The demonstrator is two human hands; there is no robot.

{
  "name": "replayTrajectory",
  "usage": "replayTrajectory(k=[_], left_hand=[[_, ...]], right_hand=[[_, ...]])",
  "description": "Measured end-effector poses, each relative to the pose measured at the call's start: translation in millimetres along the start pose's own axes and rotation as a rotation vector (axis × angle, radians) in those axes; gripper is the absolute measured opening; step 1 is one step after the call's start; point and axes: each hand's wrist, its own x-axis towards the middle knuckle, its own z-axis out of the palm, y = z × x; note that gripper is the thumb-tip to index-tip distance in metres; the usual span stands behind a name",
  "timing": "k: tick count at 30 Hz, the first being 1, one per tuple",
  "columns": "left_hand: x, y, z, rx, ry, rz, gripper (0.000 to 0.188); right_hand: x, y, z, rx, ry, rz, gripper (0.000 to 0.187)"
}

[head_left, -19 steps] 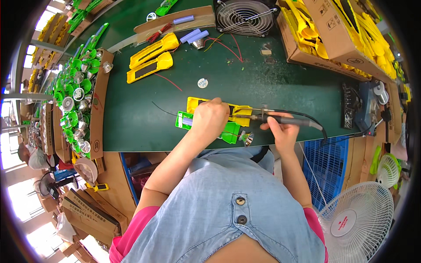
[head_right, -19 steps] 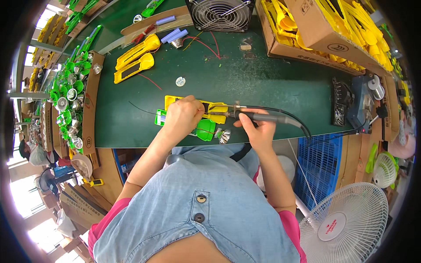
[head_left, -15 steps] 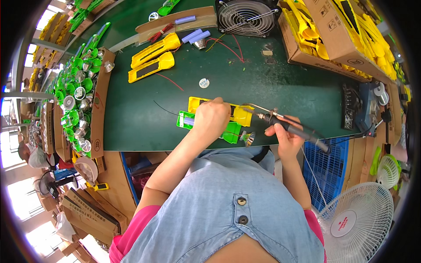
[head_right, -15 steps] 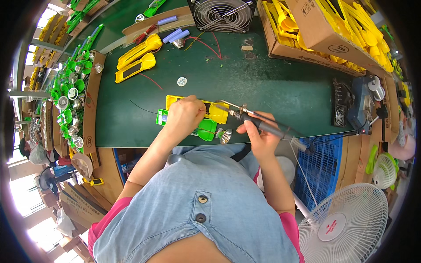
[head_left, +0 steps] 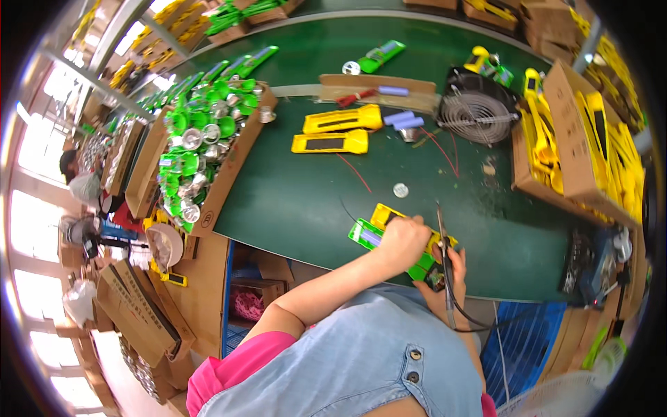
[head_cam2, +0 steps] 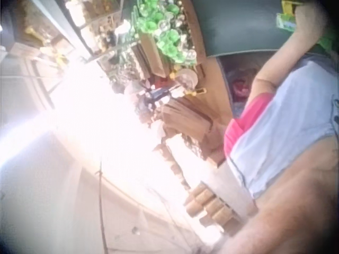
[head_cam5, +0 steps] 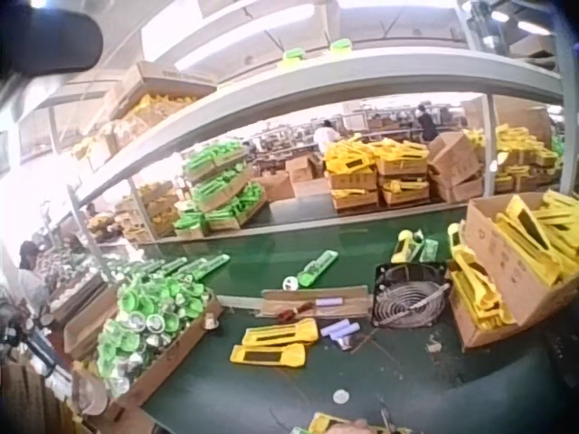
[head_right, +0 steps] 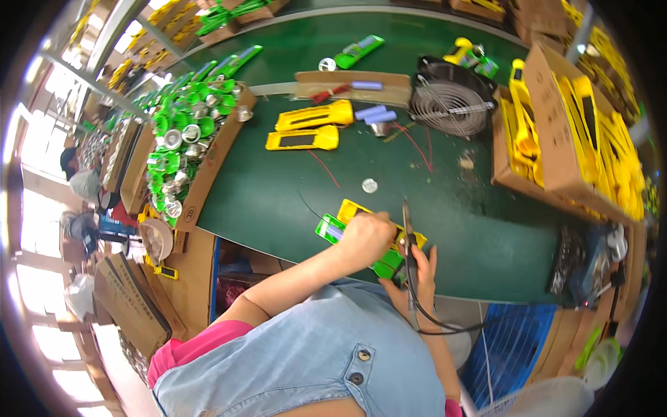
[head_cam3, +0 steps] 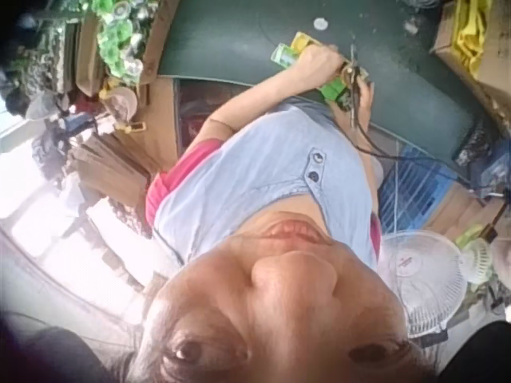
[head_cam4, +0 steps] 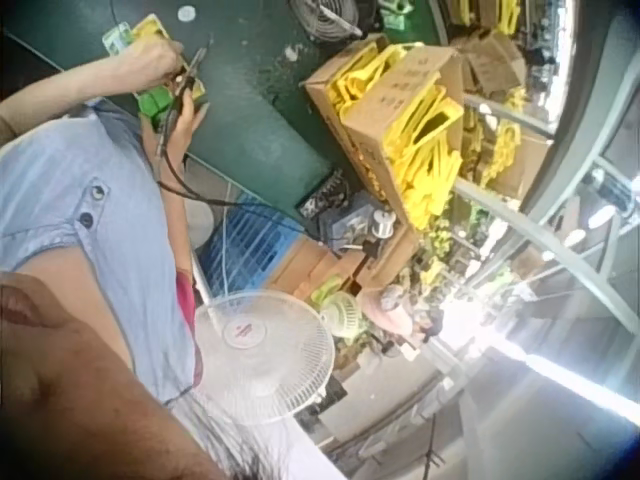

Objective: The person solders electronic components inside flashlight casings using a soldering iron, fits the parts together by hand, and places the assembled flashlights onto a conveyor belt.

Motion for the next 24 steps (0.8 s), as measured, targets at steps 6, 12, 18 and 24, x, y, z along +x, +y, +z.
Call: replayTrajectory(k=[6, 12, 18, 24], left_hand=[[-3.2, 5.2, -2.9, -0.01, -0.002, 0.005, 0.008], [-0.1, -15.1, -40.4, -0.188, 0.292, 0.128, 0.006], [-7.9, -26.4, -44.0, -0.148, 0.113, -0.102, 0.008], [-19.3, -2.5, -24.3, -0.341, 0.227, -0.094, 0.009]], right_hand=[[-4.8, 4.9, 4.0, 0.01, 0.021, 0.023, 0.077], [9.3, 1.6, 4.0, 0.026, 0.003, 0.009, 0.071], [29.2, -7.6, -12.5, 0.074, -0.063, 0.018, 0.066], [41.1, 5.1, -31.7, -0.049, -0.075, -0.039, 0.073]])
